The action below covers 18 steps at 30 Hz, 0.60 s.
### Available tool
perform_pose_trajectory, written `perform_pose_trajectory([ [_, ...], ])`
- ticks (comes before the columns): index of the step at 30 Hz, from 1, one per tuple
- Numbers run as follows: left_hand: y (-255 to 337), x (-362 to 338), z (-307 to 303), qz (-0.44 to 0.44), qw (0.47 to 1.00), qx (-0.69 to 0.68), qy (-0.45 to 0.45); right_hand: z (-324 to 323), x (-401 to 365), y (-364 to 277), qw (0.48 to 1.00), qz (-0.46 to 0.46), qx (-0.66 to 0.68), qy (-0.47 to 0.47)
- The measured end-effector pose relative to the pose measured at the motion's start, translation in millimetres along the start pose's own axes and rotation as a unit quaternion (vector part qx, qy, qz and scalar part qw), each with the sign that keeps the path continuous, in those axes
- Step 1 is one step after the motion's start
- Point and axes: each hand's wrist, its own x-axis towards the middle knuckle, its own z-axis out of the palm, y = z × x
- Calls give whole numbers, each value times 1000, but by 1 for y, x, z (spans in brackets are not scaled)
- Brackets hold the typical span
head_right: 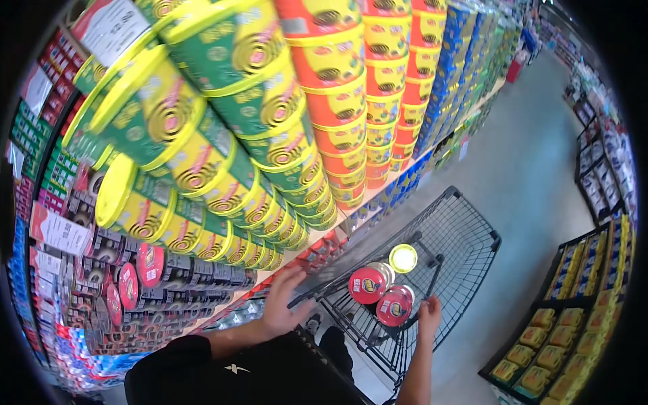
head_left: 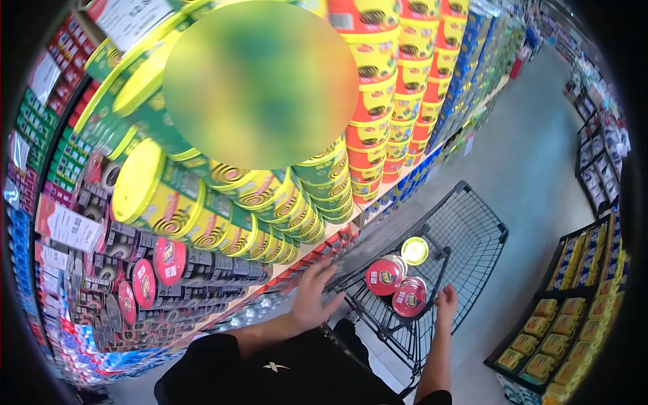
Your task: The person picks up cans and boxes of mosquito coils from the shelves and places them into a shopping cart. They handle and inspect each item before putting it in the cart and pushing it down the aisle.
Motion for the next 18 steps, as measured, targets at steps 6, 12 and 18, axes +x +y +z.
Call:
perform_pose_trajectory([
  [6,51,109,-149,229,901,48,366,1,-78,-26,998,-52,-9,18],
  [12,87,189,-241,107,868,50,482,14,-131,-39,995,-90,-25,40],
  [18,80,205,-256,63,881,49,467,25,-164,-43,993,-103,19,49],
])
